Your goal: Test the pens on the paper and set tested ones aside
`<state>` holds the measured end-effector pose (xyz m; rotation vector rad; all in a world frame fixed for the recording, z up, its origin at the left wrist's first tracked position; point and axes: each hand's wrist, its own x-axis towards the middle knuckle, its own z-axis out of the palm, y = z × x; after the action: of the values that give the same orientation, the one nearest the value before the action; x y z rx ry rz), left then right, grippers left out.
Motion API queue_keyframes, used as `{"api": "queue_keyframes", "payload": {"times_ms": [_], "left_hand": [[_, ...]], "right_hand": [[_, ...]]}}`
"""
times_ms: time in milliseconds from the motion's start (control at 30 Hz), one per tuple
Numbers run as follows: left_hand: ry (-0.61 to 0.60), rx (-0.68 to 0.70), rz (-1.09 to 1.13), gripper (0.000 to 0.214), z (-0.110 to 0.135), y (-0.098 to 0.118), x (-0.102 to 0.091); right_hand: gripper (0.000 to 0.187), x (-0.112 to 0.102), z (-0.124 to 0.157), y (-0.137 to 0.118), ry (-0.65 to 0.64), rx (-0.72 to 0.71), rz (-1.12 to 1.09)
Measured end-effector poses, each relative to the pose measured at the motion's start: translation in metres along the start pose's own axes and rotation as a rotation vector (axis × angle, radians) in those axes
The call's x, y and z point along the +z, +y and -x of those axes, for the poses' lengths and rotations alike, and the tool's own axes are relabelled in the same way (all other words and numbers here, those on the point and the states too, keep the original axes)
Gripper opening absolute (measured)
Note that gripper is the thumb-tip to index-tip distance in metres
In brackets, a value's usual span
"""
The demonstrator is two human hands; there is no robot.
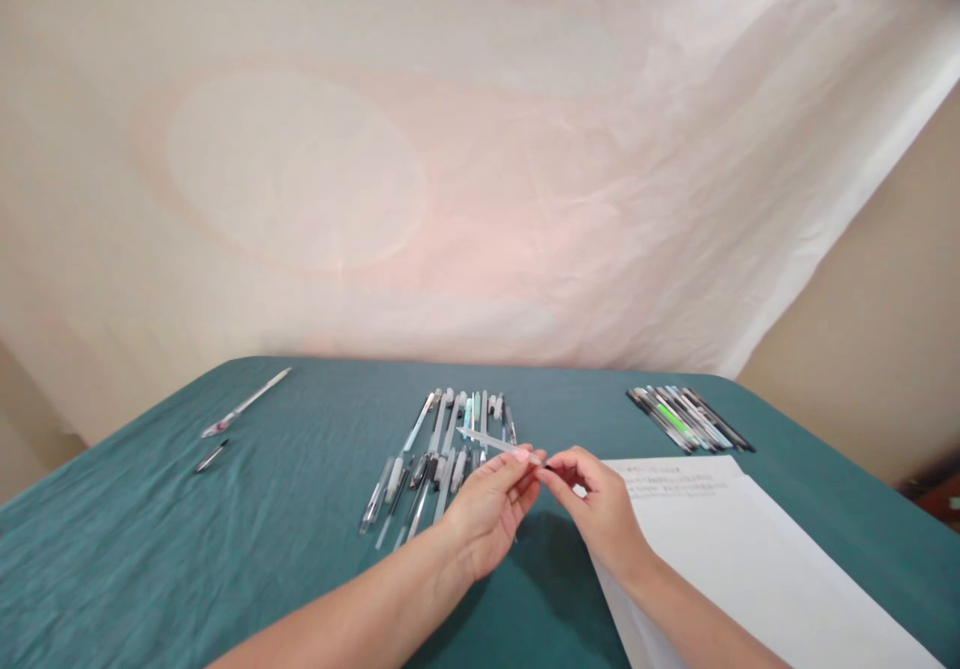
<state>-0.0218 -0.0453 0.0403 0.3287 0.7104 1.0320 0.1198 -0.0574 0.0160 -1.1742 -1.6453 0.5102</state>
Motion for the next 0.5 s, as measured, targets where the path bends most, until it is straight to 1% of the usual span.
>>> {"api": "queue_keyframes", "payload": {"times_ms": [100, 333, 500], "left_hand": [[-0.009, -0.002, -0.011, 0.006, -0.0001, -0.0017, -0.0011], [-0.047, -0.002, -0.042, 0.007, -0.0004, -0.0060, -0.0046], [-0.066, 0.017, -0.046, 0.007, -0.0020, -0.0055, -0.0069]], "right_hand": [[0.016, -0.0008, -0.0006, -0.0007, 0.015, -0.005, 0.013], [0.012, -0.0019, 0.0005, -0.0050, -0.002, 0.007, 0.070], [0.009, -0.0006, 0.0005, -0.0073, 0.008, -0.068, 0.113]]}}
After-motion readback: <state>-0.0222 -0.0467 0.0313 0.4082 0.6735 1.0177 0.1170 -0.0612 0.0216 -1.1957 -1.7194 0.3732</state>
